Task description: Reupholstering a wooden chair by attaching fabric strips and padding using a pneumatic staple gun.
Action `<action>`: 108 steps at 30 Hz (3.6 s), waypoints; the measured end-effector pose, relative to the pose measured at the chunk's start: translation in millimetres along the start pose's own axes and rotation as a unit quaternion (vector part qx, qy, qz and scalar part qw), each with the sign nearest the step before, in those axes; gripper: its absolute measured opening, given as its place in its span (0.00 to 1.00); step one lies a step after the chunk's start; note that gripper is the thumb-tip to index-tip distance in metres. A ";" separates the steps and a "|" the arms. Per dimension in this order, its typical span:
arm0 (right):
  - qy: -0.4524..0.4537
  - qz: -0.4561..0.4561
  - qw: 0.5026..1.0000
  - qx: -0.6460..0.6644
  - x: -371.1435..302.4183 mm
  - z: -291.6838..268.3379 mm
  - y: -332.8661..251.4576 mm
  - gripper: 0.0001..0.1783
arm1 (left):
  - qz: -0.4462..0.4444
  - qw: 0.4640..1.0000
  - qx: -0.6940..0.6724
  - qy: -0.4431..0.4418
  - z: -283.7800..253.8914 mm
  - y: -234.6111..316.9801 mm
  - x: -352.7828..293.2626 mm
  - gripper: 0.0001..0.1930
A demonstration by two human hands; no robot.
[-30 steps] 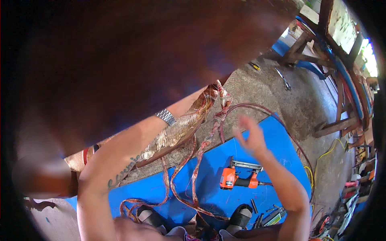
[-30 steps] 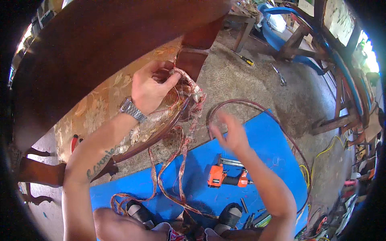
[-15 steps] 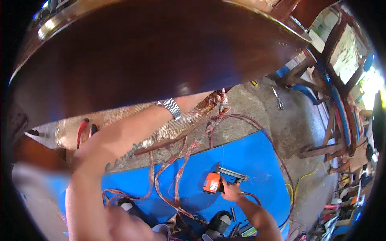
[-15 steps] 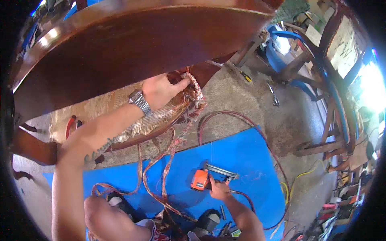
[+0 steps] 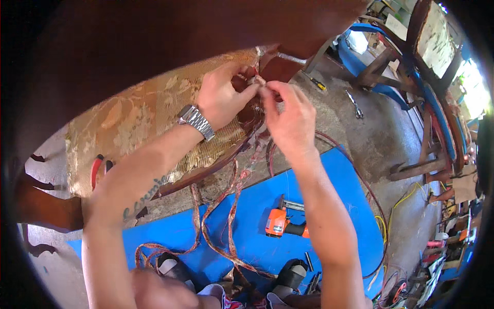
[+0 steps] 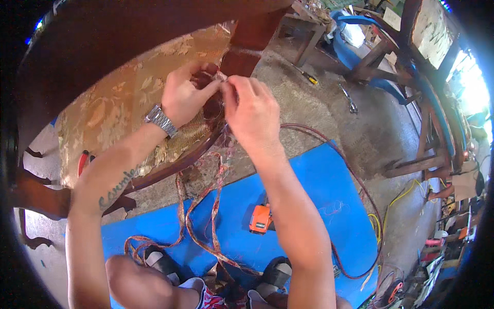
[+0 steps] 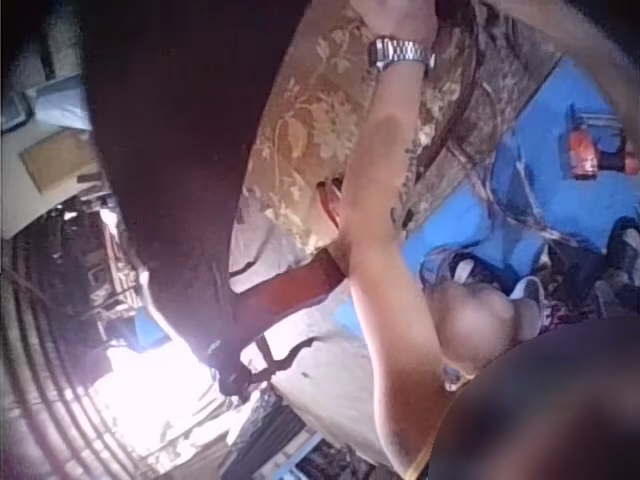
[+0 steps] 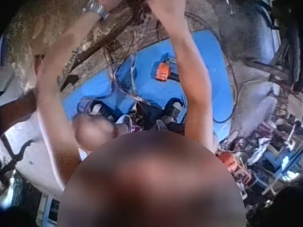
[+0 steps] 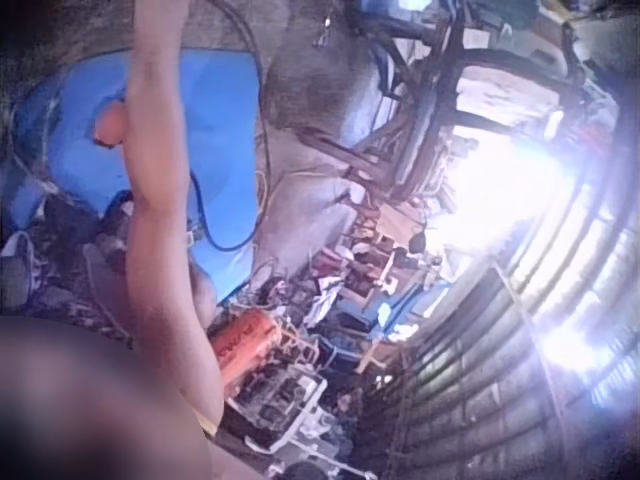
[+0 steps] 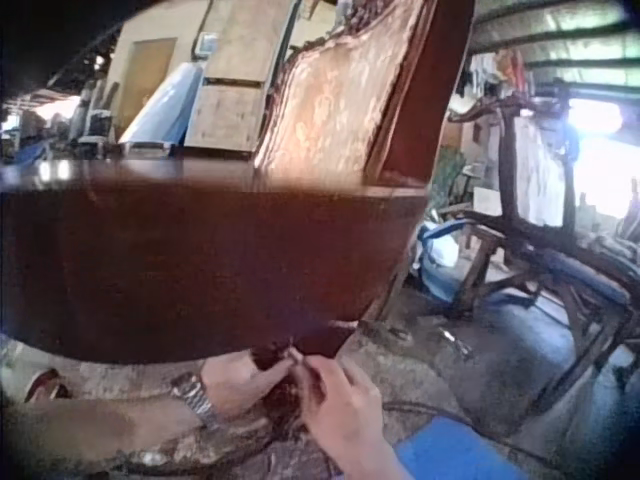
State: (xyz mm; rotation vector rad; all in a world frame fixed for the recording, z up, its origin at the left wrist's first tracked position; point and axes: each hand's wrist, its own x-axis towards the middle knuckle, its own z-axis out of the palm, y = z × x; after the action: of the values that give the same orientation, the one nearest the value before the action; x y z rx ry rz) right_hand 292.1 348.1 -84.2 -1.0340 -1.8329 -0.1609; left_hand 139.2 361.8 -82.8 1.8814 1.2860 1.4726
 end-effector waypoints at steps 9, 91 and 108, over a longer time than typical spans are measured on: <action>-0.018 0.016 1.000 0.007 -0.4 6.5 0.3 0.07 | -0.016 0.999 0.004 -0.031 -8.6 -0.8 0.4 0.14; -0.643 0.247 0.707 -0.162 34.1 -211.5 -14.2 0.37 | -0.103 0.993 0.019 0.051 101.3 30.8 -69.3 0.28; -0.531 -0.363 0.655 -0.398 81.1 -135.3 -108.4 0.27 | -0.059 0.994 -0.089 0.020 99.0 36.9 -77.0 0.24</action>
State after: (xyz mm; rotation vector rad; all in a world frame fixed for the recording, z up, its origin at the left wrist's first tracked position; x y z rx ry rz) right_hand 296.1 256.6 83.8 -0.9078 -3.3930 -1.1392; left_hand 244.0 298.5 -128.6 1.6424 1.2188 1.5174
